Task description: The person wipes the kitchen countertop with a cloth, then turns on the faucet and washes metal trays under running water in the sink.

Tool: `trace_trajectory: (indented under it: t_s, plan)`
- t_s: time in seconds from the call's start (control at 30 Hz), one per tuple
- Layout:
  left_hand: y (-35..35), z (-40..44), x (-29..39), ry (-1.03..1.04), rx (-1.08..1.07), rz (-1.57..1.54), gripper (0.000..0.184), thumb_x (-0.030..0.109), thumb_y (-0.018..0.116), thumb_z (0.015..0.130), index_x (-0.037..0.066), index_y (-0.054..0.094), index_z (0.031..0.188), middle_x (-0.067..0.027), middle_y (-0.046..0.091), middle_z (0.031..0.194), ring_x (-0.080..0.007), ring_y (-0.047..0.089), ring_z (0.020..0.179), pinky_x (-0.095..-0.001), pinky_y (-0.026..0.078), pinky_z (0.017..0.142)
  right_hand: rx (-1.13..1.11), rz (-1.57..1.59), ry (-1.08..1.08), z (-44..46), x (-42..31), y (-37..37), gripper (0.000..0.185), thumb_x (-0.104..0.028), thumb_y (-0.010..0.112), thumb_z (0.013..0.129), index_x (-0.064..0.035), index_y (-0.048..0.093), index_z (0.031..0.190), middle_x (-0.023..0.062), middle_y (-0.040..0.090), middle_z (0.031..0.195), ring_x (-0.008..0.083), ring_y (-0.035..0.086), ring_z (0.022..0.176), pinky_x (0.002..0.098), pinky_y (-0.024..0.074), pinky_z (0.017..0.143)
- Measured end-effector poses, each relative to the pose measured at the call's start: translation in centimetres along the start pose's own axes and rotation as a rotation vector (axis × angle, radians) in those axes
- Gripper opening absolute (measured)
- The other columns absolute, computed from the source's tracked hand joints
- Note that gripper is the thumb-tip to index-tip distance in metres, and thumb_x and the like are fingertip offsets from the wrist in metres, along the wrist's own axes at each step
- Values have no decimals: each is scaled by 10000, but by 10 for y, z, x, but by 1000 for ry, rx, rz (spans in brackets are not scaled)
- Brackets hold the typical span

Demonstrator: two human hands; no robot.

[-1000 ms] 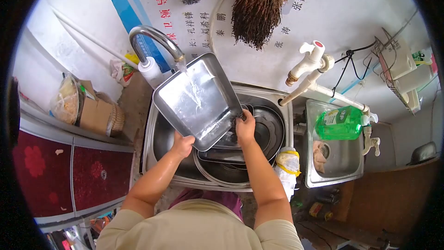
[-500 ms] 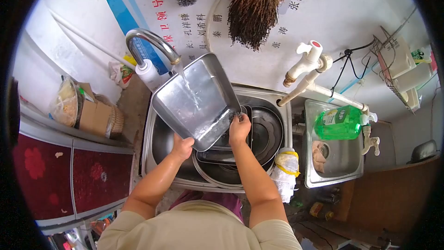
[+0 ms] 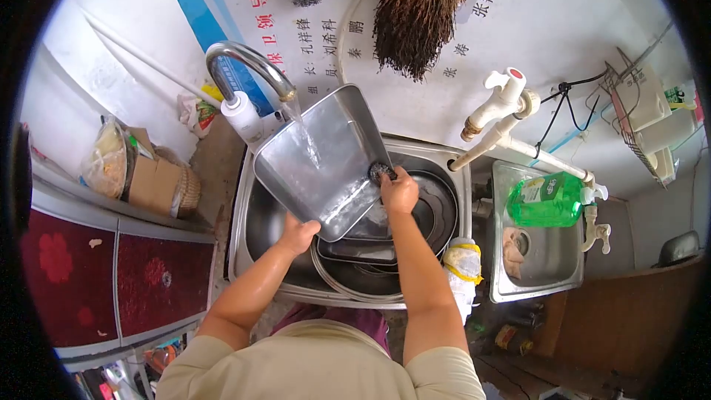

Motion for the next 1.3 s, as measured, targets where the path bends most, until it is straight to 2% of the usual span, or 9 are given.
trace_trajectory:
  t_s: [0.1,0.2,0.3,0.47,0.53,0.73,0.8,1.0,1.3]
  plan:
    - [1,4,-1,-1,16,-47,446,-4,491,625,-22,475,1071,-76,539,979,-187,512,914,-286,396,817,-34,556,466,-18,44,48,195,-97,640,739,40,619,876,75,605,715,149,531,673,306,418,622]
    - [1,3,-3,-67,15,-139,440,-19,481,622,-29,478,1061,-81,539,981,-187,514,912,-282,395,811,-88,779,673,-45,18,34,251,-25,615,731,34,572,971,77,603,813,157,546,715,289,423,642]
    - [6,-1,-6,-58,68,-208,433,-44,443,609,-17,506,1036,-51,549,956,-168,519,898,-275,396,805,-288,904,607,-54,22,60,297,2,611,720,33,540,1006,89,596,848,161,547,764,290,428,660]
    - [8,-2,-6,-26,10,-49,389,-38,465,628,-22,505,1015,-63,540,941,-178,517,856,-285,406,760,0,532,92,-2,8,12,203,-29,612,733,32,547,916,106,600,807,183,553,701,312,436,639]
    - [8,-1,-3,-18,-3,44,379,-37,460,632,-21,506,1008,-59,538,933,-171,513,854,-282,404,757,-53,156,-18,8,-5,-3,183,-86,598,755,46,559,877,227,615,811,340,607,744,369,454,676]
    - [16,11,-35,-42,64,-384,577,-149,366,548,18,480,1089,-54,525,1001,-207,520,957,-326,393,860,119,454,189,-19,26,31,169,-96,560,770,47,559,858,257,598,809,398,583,782,408,442,698]
    - [22,13,-24,6,77,-393,562,-149,375,549,29,489,1070,-47,531,955,-190,531,900,-310,411,799,-91,692,365,-47,10,32,249,-41,510,786,37,537,1020,92,596,871,159,546,781,290,434,681]
    - [26,10,-45,-399,127,-454,311,-94,478,672,55,527,940,-25,526,788,-123,515,683,-248,368,554,-350,799,436,-85,-1,42,375,83,524,684,27,494,1054,134,603,925,196,576,837,305,449,761]
    - [26,7,-5,-416,-5,-709,249,95,480,856,-70,477,1042,-127,496,1059,-334,517,1040,-474,367,972,-319,181,-63,-8,11,4,249,-41,542,780,0,566,1025,105,620,836,176,575,815,323,439,721]
Point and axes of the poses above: each hand's wrist, its own z-axis towards the middle knuckle, its own y-axis out of the palm, x = y × z, the point moved 6 cm from there along z, towards the middle knuckle
